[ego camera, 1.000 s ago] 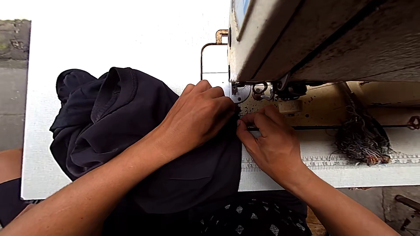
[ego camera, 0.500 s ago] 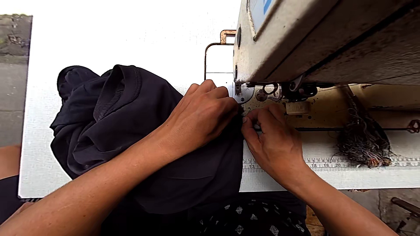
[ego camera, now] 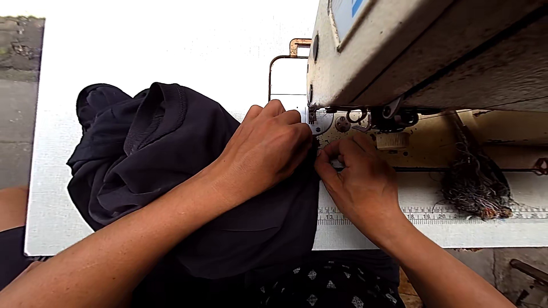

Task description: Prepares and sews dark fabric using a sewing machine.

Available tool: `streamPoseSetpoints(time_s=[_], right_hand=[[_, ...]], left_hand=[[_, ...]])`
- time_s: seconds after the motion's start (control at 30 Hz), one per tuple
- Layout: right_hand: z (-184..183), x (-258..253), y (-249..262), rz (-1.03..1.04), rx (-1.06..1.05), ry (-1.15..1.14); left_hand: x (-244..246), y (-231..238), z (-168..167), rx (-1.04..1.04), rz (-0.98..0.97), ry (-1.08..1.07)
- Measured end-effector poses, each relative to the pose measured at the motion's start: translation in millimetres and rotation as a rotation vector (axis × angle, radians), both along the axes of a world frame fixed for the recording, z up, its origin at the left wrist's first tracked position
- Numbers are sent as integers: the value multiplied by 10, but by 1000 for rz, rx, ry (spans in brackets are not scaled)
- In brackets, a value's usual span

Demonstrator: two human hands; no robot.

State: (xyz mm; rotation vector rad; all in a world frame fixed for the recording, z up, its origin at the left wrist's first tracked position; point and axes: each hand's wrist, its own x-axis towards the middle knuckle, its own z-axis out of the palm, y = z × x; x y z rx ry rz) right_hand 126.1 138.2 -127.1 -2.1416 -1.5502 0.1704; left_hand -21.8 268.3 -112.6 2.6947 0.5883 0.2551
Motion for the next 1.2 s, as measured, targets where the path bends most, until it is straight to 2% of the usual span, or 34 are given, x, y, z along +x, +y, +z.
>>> streamPoseSetpoints(time_s=[0.27,0.83,1.2], right_hand=[[-6,19,74,13,10,-30],[41,90,311,-62,-152,95],[-129,130,395,-83,-101,139]], left_hand=[[-15,30,-75,58,24,-57],[78,311,-48,-85,130,-90],[117,395,-22,-109,136,-54]])
